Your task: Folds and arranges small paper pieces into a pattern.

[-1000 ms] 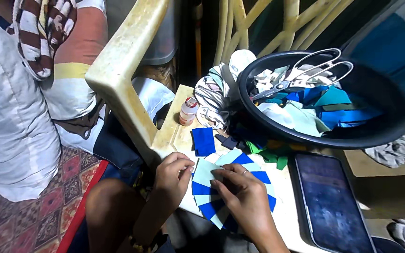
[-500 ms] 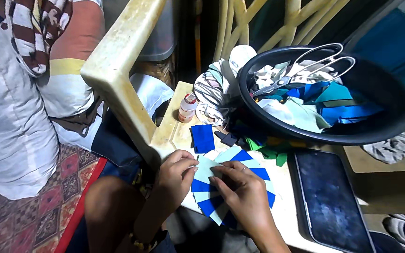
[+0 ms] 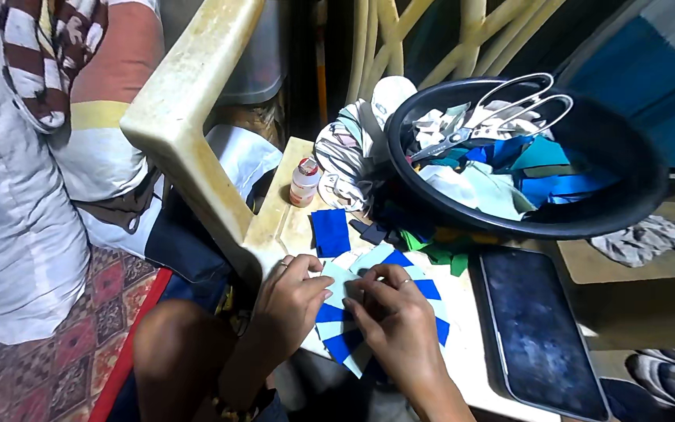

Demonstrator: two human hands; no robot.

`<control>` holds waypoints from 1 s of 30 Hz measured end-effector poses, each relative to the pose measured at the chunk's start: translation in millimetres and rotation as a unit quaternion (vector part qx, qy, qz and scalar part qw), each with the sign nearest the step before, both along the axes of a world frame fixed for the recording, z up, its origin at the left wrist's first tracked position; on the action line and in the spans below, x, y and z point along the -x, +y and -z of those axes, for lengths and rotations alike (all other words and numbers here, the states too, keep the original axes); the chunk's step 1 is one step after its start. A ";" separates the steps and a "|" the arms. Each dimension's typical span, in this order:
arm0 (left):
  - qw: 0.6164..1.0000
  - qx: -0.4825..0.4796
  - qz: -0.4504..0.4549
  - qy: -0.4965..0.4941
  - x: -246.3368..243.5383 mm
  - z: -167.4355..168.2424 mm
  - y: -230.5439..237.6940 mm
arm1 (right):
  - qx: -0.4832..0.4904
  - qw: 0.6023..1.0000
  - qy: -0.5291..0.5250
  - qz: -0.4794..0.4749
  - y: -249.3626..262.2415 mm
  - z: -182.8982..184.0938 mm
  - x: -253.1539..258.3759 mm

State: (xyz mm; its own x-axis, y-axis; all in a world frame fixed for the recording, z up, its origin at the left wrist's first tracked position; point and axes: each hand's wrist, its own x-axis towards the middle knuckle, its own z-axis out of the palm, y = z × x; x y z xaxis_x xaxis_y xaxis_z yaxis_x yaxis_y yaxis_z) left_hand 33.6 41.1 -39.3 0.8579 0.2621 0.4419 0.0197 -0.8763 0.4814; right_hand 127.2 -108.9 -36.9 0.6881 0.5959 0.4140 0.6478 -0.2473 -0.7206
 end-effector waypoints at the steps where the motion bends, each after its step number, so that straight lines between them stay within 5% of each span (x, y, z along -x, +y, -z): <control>1: 1.000 -0.001 0.000 -0.001 -0.2 0.0 0.2 | 0.000 1.000 -0.020 0.004 -0.1 -0.2 0.4; 13: 0.993 0.090 -0.067 0.027 -10.0 -10.4 -7.3 | 0.022 0.998 0.001 -0.062 0.1 4.8 2.1; 21: 0.956 0.198 -0.142 0.163 -32.0 -37.9 -15.1 | 0.012 0.998 0.025 -0.063 0.0 3.9 3.3; 30: 0.944 0.205 -0.154 0.207 -42.1 -48.2 -18.2 | 0.009 0.996 0.051 -0.068 0.1 0.9 4.7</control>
